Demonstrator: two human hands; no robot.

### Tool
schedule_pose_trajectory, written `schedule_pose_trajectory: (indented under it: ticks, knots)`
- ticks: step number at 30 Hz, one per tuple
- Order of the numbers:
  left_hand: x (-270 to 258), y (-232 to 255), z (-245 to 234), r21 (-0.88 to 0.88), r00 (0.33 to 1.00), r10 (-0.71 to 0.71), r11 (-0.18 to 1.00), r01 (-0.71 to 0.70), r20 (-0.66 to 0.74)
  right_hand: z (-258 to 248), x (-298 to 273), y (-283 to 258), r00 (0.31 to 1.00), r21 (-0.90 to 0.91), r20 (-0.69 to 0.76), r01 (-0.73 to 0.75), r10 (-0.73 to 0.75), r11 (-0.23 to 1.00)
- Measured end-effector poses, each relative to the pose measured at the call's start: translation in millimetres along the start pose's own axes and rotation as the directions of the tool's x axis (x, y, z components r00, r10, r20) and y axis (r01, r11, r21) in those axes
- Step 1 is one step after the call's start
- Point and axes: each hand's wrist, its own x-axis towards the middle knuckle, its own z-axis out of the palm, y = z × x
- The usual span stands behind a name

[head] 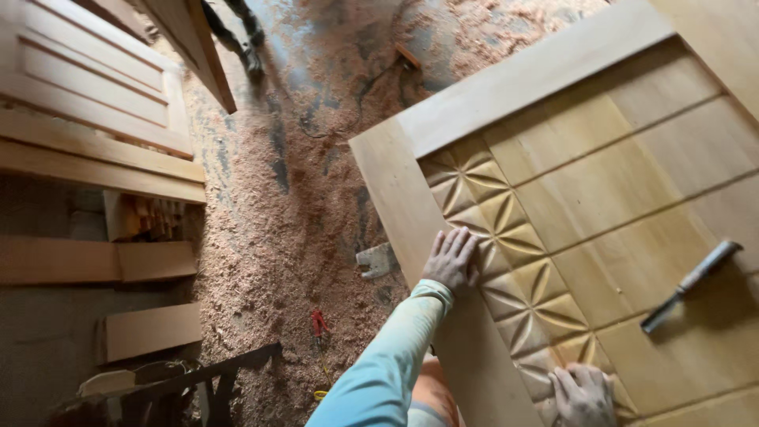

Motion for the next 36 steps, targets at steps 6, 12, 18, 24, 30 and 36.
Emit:
schedule_pose_trajectory:
  ticks: [6,12,18,24,30,36]
  knots:
    - [0,0,3,-0.062,0.999,0.002,0.998,0.001,0.045,-2,15,-35,0.996,0.087,0.086,-0.027,0.02,0.996]
    - [1,-1,5,-0.059,0.997,-0.001,0.998,0.006,0.079,-31,13,-26,0.996,0.009,0.083,0.006,-0.007,1.0]
    - [5,-7,9,-0.042,0.998,0.056,0.998,-0.054,0.041,-44,39,-45,0.988,0.155,0.157,-0.029,0.004,0.987]
    - [2,-1,6,-0.104,0.997,-0.001,0.995,0.008,0.071,-61,17,-20,0.969,0.081,0.245,-0.063,0.041,0.995]
    - [6,1,2,-0.078,0.997,0.001,0.997,0.005,0.076,-35,23,-34,0.976,0.04,0.218,-0.025,0.016,0.999]
    - [5,4,0,-0.056,0.998,-0.007,0.998,0.01,0.061,-68,22,-23,0.95,0.027,0.304,-0.085,0.073,0.996]
